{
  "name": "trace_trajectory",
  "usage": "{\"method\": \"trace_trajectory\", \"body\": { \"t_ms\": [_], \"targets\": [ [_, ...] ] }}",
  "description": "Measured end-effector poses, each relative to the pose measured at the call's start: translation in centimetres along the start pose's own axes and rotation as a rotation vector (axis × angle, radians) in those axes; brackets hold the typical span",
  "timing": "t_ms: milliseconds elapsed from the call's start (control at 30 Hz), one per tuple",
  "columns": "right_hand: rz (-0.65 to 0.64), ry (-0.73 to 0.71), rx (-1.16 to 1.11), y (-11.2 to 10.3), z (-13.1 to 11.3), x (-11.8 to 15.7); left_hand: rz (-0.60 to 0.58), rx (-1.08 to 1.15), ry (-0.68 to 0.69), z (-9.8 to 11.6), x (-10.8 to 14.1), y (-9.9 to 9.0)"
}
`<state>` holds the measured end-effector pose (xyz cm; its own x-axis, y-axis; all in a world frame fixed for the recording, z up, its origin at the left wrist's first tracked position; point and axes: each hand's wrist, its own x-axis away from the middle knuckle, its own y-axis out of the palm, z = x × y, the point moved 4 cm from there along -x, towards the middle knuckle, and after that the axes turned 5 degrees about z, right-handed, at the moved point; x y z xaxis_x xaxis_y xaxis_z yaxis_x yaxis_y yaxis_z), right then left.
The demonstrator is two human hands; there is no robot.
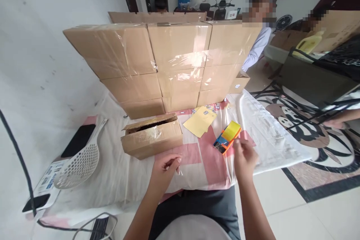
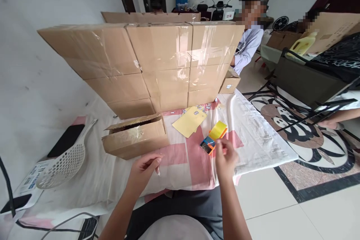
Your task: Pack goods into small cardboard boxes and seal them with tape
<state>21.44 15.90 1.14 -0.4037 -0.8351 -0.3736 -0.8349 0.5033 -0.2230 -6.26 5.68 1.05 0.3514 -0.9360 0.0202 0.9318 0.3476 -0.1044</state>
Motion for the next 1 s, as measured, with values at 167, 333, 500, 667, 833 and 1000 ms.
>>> {"method": "trace_trajectory", "body": {
  "t_ms": [167,333,500,667,833,1000],
  "targets": [
    [-0.759,-0.328,-0.161,4.9,-8.9,6.7,-0.046,-0.085,0.097,1.9,1.1,0.0],
    [-0.691,-0.673,-0.15,5.1,-13.2,9.3,-0.201,-0.138,0.105,3.9,1.5,-2.3],
    [-0.362,-0.662,-0.344,2.3,-13.4,8.5,0.285,-0.449,0.274,6.0,0.6,-9.7],
    [-0.26,-0.25,-0.32,3.8,-14.1,4.1,0.738,-0.759,0.59,7.6,-1.5,-11.9],
    [-0.704,-0.13,-0.286,12.0,-16.0,1.6,0.527,-0.923,0.583,5.5,-5.4,-8.4],
    [-0.912,-0.277,-0.138,19.2,-14.8,2.0,0.507,-0.884,0.48,3.3,-6.2,-8.2]
  ]
}}
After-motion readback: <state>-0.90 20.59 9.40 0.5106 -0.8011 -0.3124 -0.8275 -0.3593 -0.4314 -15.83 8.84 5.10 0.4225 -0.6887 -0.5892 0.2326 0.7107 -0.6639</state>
